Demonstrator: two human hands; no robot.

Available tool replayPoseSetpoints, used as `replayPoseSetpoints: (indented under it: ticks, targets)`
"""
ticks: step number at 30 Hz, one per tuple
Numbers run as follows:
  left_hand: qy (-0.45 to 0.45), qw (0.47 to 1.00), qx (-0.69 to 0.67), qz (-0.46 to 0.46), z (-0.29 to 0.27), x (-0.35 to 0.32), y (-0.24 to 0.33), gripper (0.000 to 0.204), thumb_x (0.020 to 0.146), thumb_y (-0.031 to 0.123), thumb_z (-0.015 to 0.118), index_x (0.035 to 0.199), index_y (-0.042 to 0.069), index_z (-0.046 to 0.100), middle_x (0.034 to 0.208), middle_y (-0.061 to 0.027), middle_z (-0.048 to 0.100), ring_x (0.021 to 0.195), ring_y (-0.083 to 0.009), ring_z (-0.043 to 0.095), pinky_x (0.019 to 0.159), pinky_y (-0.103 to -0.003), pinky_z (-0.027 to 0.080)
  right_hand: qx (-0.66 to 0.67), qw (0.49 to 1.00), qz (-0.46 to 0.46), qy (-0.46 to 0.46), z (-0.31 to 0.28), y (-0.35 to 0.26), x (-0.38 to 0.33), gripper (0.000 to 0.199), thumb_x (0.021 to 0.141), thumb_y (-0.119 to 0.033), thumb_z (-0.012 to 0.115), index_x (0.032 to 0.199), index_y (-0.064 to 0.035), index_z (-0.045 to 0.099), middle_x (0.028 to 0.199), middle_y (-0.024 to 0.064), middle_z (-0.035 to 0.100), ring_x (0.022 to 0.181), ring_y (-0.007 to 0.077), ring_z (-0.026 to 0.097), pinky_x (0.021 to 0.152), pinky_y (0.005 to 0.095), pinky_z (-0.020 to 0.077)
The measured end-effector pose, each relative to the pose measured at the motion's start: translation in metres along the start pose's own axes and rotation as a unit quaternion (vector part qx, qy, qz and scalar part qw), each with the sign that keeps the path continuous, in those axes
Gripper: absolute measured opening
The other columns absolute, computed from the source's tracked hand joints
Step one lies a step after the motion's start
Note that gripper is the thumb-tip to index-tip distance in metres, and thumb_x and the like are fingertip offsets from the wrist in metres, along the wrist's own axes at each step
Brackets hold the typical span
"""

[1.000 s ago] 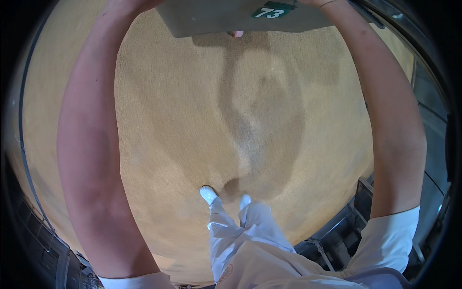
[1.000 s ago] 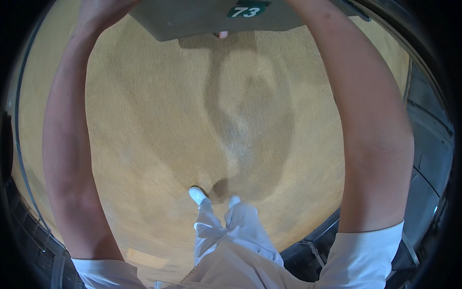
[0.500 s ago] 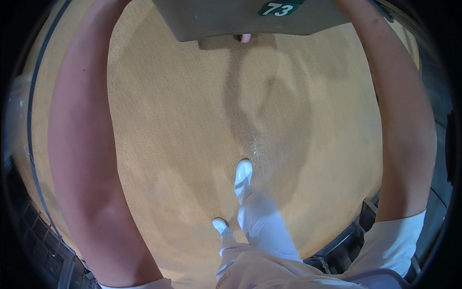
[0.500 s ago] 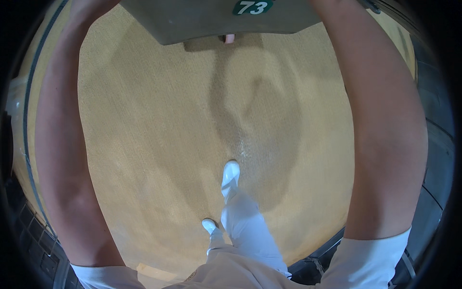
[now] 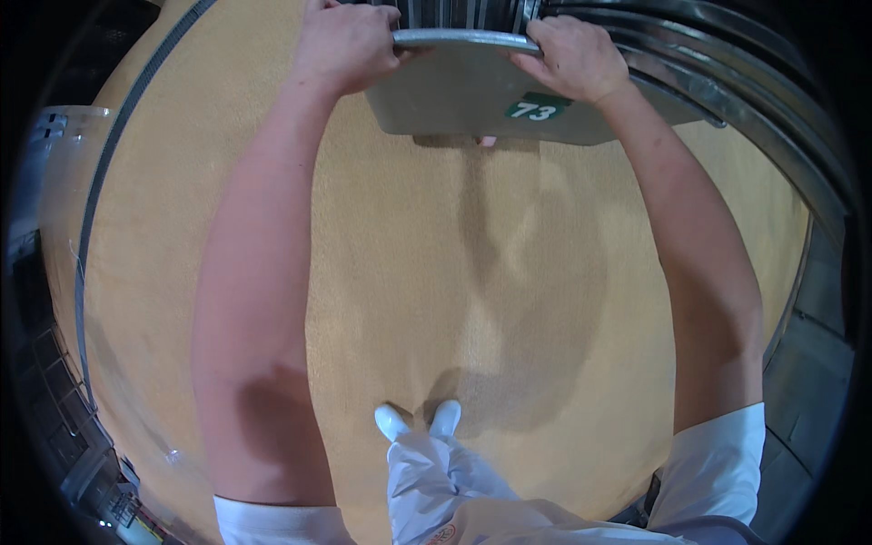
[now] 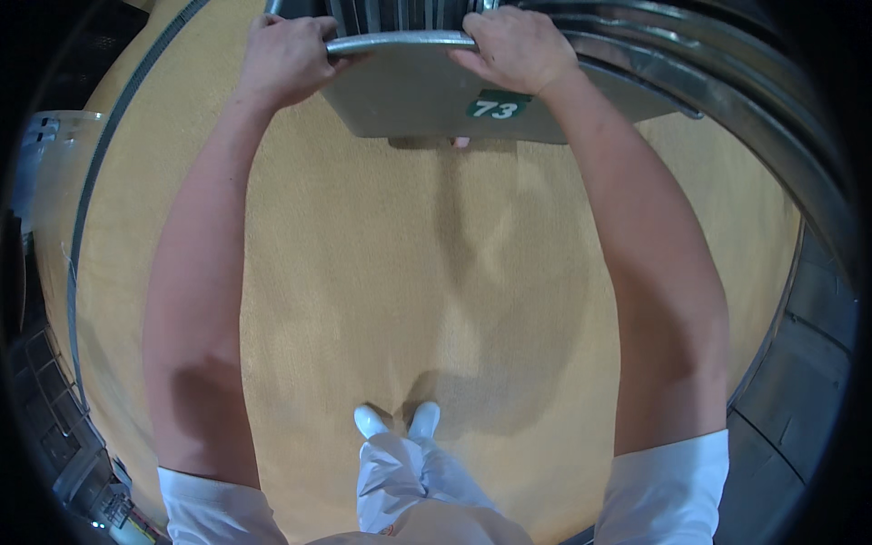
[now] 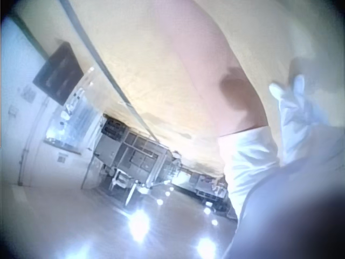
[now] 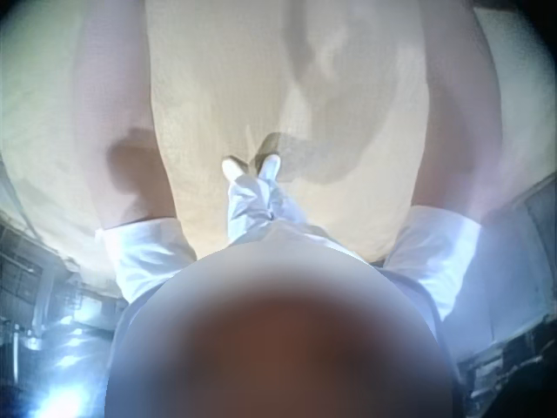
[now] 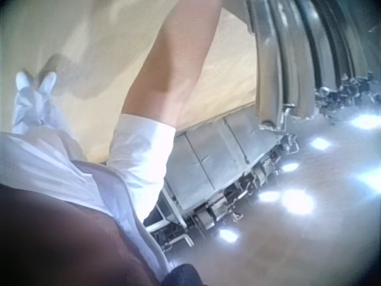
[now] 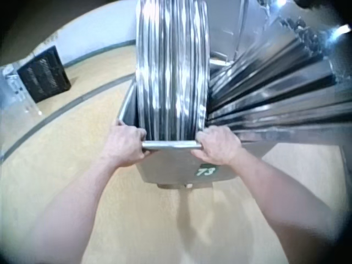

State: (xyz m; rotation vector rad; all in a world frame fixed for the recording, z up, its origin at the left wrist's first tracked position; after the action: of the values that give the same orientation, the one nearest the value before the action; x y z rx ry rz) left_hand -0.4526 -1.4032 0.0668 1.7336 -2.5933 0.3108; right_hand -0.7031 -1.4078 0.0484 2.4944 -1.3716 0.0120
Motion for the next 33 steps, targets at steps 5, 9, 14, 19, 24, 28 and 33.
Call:
replayPoseSetpoints:
  ticks: [5,9,14,19,24,28,33]
  targets:
    - [-0.001,1.000,0.000,-0.006,0.001,0.023,-0.003,0.056,0.087,0.067,0.058,0.083,0.012,0.067,0.064,-0.0050,0.063,0.070,-0.0219,0.065,0.098,-0.041,0.039,-0.003,1.000,0.002,0.014,0.007,0.014,0.014,0.039,0.094,-0.048,0.055,0.094,-0.0091,0.059,0.092,0.0103,0.067,0.095,0.0291,0.066,0.081,0.0442,0.0538]
    - [0.001,1.000,-0.003,-0.001,0.008,0.028,-0.003,0.054,0.086,0.066,0.060,0.081,0.012,0.067,0.064,-0.0051,0.063,0.069,-0.0219,0.064,0.098,-0.041,0.039,-0.010,0.999,0.001,0.054,0.019,0.016,0.015,0.038,0.093,-0.047,0.059,0.089,-0.0091,0.059,0.086,0.0085,0.065,0.089,0.0273,0.066,0.077,0.0415,0.0545]
    - [0.063,0.997,-0.046,0.024,0.019,0.038,-0.012,0.052,0.085,0.063,0.063,0.078,0.012,0.067,0.066,-0.0053,0.063,0.067,-0.0230,0.062,0.093,-0.040,0.039,0.007,0.996,-0.010,0.085,0.012,0.017,0.023,0.037,0.080,-0.046,0.068,0.080,-0.0094,0.062,0.077,0.0127,0.065,0.077,0.0318,0.066,0.067,0.0454,0.0528]
    - [0.147,0.983,-0.102,0.035,0.032,0.040,-0.013,0.038,0.074,0.050,0.075,0.070,0.012,0.067,0.069,-0.0076,0.065,0.071,-0.0268,0.063,0.083,-0.043,0.041,0.012,0.997,-0.010,0.075,0.018,0.019,0.018,0.037,0.080,-0.047,0.068,0.083,-0.0106,0.062,0.080,0.0116,0.065,0.081,0.0304,0.066,0.071,0.0444,0.0529]
    - [0.172,0.977,-0.123,-0.007,0.047,0.048,-0.001,0.037,0.066,0.044,0.080,0.060,0.013,0.062,0.065,-0.0069,0.062,0.072,-0.0267,0.062,0.076,-0.043,0.039,-0.002,0.996,0.000,0.084,0.031,0.027,0.016,0.036,0.081,-0.046,0.067,0.083,-0.0104,0.061,0.081,0.0116,0.065,0.082,0.0299,0.066,0.071,0.0431,0.0526]
    - [0.215,0.970,-0.113,-0.010,0.048,0.050,0.006,0.041,0.067,0.047,0.080,0.059,0.013,0.061,0.069,-0.0060,0.064,0.081,-0.0259,0.062,0.078,-0.042,0.038,-0.009,0.993,-0.021,0.112,0.039,0.037,0.016,0.036,0.081,-0.045,0.067,0.083,-0.0098,0.061,0.080,0.0112,0.065,0.082,0.0297,0.066,0.071,0.0428,0.0527]
    - [0.128,0.991,-0.043,0.009,0.060,0.048,0.007,0.035,0.083,0.047,0.073,0.078,0.012,0.067,0.076,-0.0015,0.064,0.079,-0.0178,0.062,0.089,-0.041,0.038,0.010,0.994,-0.044,0.099,0.047,0.040,0.020,0.037,0.081,-0.046,0.067,0.080,-0.0096,0.060,0.078,0.0105,0.065,0.080,0.0281,0.066,0.069,0.0415,0.0527]
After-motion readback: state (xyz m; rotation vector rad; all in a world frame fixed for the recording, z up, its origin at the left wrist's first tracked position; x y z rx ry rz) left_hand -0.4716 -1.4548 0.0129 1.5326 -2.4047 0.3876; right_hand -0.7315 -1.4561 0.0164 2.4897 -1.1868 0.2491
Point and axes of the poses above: each hand's wrist, its own x-axis towards the middle knuckle, its own z-axis out of the palm, y = z × x, the point moved 2 cm from there along x, towards the middle knuckle
